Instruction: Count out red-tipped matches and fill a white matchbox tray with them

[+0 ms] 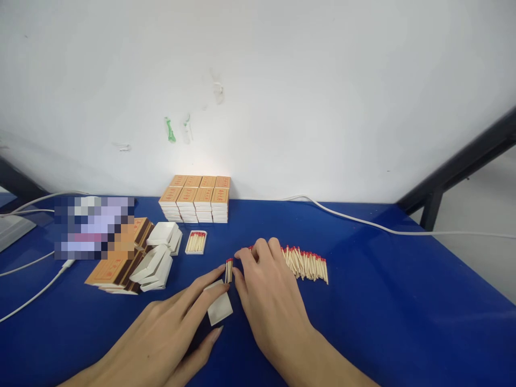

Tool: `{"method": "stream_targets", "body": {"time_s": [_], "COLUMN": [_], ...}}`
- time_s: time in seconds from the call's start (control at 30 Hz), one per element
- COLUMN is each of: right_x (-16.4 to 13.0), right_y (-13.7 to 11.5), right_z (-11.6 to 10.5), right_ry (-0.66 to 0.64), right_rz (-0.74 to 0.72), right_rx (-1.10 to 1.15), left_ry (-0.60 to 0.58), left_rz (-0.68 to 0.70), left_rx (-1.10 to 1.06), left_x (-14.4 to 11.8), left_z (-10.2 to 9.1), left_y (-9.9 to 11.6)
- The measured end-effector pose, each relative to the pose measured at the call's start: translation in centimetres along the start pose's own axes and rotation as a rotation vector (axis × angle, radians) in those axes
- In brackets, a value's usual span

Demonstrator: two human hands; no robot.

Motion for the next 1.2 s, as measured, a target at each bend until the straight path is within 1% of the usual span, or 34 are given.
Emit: {"method": "stream_targets", "body": {"time_s": [0.17,0.33,0.43,0.53,0.7,0.8,0.93,1.2], "right_x": [0.0,0.0,0.0,-0.1,0.0,0.2,0.4,0.3], "right_y": [0.0,0.0,-0.1,0.0,0.5,0.7,0.4,-0.2], "right_z": [-0.1,0.0,0.3,0.3,-0.5,-1.1,-0.9,-0.3], "right_ry": [0.004,-0.037,-0.053,-0.05,-0.098,-0.133,-0.16,-0.119], "right_rz": [-0.008,-0.016,-0.014,-0.003,-0.015,-0.052,-0.114,-0.132], "right_rx": [0.034,0.092,0.102,0.102,0.159,0.145,0.119,0.021], "left_ry": [0.019,0.013,0.064,0.12,0.126,0.114,0.114,0.159], "left_rz": [0.004,0.003,0.002,-0.033,-0.062,-0.071,-0.087,-0.085], "left_rx": [0.017,0.035,0.054,0.069,0.058,0.033,0.021,0.027], "left_x": [-0.1,-0.1,-0.3,-0.7,-0.9,-0.8,-0.8,-0.8], "left_z": [0.2,0.2,0.0,0.0,0.1,0.0,-0.1,-0.5], "left_y": [0.0,0.1,0.2,0.1,0.0,0.1,0.3,0.5]}}
Point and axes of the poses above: each hand's wrist, its own x-axis towards the middle knuckle, its own z-axis out of the palm, y = z × x, the point moved 5 cm from there along x, towards the middle knuckle, and after that the axes turned 12 degrees about -y, right-handed, at the moved point
